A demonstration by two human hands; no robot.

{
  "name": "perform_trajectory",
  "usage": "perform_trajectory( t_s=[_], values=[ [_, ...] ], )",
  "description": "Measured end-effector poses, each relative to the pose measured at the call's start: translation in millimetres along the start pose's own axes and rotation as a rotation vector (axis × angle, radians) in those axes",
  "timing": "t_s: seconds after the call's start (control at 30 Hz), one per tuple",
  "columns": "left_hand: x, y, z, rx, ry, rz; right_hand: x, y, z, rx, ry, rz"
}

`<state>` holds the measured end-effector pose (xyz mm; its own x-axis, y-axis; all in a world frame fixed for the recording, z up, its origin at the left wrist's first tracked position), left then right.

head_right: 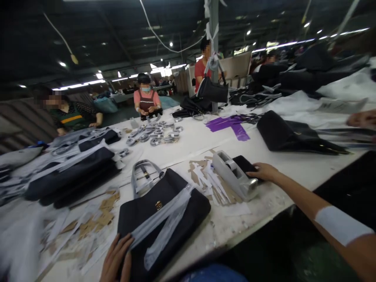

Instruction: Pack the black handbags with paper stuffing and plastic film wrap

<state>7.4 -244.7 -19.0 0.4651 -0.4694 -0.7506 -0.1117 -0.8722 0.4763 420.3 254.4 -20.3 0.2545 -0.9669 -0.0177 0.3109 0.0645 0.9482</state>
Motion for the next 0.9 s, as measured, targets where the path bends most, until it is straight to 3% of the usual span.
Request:
perform_trajectory(
  t_s=[0.17,0.27,0.47,0.6,0.67,0.77,0.9],
  values=[
    [-6.9,5.0,-13.4,-0.091,0.127,0.133,3.0,13.2,-6.8,-0.350,-0.100,-0.140],
    [-10.0,4.7,-15.5,-0.094,0.173,0.173,9.7,18.9,2.1,-0.438,-0.109,-0.177],
    [-13.5,6.7,-19.0,-0.066,0.219,0.192,17.2,26.7,27.3,-0.373,-0.007,-0.152],
    [-33.1,16.2,-21.7,-0.065,0.232,0.178,25.4,49.4,51.9,-0.179,0.086,-0.272],
    [-55.7,22.2,-22.4,-0.074,0.225,0.138,40.3,62.3,90.2,-0.175,0.212,-0.348],
    [-101.2,13.2,-21.1,-0.093,0.190,0.154,72.7,65.2,181.7,-0.271,0.507,-0.326],
    [-154.8,-50.4,-8.1,-0.205,0.087,0.426,112.6,31.4,321.7,-0.415,0.967,-0.024]
  ],
)
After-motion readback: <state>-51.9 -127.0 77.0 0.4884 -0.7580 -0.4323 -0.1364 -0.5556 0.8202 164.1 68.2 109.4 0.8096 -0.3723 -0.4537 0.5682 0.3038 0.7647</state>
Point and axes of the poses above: each hand's wrist, its own x-axis away from the middle knuckle, its own y-axis out of the back of the hand, z = x × y, the point moved 8 cm from there along -x, towards the middle knuckle, and after that the axes turned 14 degrees about -z, right-handed, at the moved point
